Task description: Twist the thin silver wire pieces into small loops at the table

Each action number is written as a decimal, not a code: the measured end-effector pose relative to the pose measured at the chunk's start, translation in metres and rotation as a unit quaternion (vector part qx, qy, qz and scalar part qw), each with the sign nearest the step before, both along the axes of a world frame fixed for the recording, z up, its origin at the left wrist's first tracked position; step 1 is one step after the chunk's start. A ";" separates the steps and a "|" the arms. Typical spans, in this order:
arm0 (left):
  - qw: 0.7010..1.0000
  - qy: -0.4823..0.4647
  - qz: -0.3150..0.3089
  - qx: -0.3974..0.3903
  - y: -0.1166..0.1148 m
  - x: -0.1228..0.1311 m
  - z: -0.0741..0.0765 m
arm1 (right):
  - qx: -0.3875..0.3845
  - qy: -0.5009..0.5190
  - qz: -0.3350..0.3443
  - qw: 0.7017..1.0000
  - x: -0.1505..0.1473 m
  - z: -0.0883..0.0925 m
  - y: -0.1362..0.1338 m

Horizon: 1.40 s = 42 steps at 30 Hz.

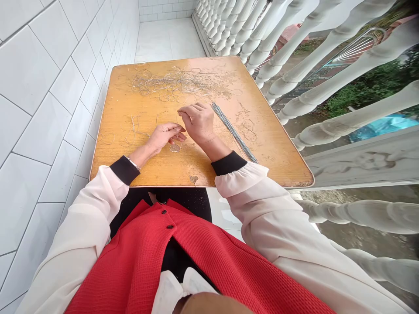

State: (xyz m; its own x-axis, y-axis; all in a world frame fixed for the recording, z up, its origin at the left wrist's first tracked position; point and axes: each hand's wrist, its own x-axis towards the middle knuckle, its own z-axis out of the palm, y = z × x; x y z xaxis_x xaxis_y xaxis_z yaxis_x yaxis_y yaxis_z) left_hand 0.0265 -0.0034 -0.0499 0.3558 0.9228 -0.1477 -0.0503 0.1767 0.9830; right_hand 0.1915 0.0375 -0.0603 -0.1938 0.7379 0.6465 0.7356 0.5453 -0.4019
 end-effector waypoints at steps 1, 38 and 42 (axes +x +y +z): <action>1.000 -0.002 0.009 0.001 0.000 0.000 0.001 | -0.005 0.010 0.006 1.000 0.001 0.002 0.000; 0.999 -0.006 0.034 0.033 0.000 -0.002 0.013 | 0.005 -0.096 -0.021 0.995 0.011 0.009 -0.008; 0.998 -0.013 0.039 0.040 0.000 -0.001 0.013 | 0.007 -0.079 -0.026 0.997 0.007 0.009 -0.010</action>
